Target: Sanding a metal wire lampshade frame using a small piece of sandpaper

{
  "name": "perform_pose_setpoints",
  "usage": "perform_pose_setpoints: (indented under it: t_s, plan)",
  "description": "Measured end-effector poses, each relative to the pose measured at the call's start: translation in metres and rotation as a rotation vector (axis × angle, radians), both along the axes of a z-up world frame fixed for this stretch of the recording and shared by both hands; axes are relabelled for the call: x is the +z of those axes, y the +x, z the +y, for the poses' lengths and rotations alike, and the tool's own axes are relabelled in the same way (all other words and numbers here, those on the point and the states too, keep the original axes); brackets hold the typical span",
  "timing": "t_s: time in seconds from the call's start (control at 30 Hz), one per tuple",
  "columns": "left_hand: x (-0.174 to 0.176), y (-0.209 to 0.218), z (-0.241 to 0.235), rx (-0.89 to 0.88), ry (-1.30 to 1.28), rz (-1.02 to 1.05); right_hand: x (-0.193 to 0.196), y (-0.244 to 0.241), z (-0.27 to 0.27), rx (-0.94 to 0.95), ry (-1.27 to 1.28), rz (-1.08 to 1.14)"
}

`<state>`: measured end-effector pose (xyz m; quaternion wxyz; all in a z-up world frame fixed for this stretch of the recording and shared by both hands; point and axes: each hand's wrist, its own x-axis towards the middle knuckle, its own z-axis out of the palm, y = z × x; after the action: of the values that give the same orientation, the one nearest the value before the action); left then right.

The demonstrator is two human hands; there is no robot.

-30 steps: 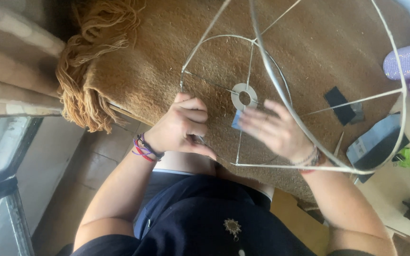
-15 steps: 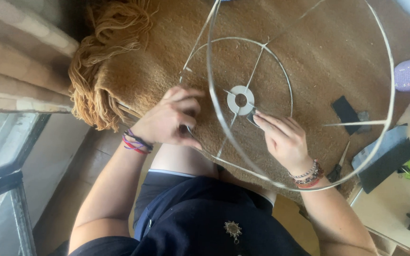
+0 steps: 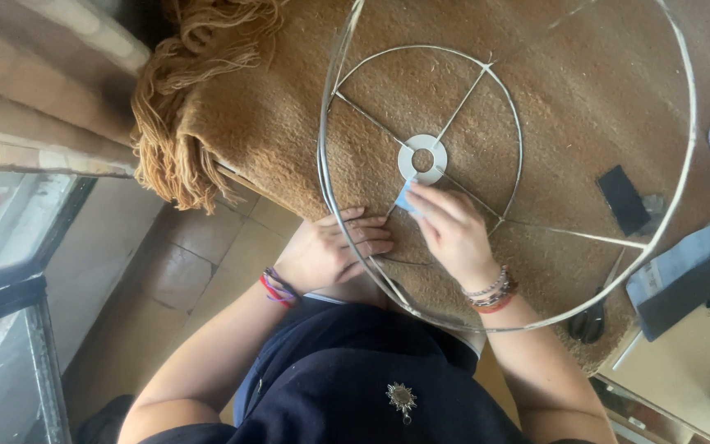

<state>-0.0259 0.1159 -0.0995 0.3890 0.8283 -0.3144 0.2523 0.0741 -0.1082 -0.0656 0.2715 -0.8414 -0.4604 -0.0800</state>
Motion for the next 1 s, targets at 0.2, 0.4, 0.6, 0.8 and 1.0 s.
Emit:
perform_pose_setpoints:
  t_s: [0.2,0.4,0.6,0.8,1.0]
  plan:
    - [-0.017,0.000,-0.008,0.105,0.006,-0.091,-0.017,0.006,-0.001,0.094,-0.098,-0.134]
    - [0.023,-0.001,-0.011,0.078,0.036,-0.067,-0.002,0.007,-0.006,0.014,-0.039,-0.106]
    - [0.061,0.000,-0.027,0.203,0.172,-0.132,0.043,0.010,-0.023,-0.160,0.257,0.042]
    - [0.049,-0.002,-0.036,0.401,0.154,-0.313,0.041,-0.001,-0.011,0.021,0.257,-0.028]
    - [0.050,0.002,-0.056,0.271,-0.572,0.005,0.055,-0.005,-0.010,-0.077,0.294,-0.099]
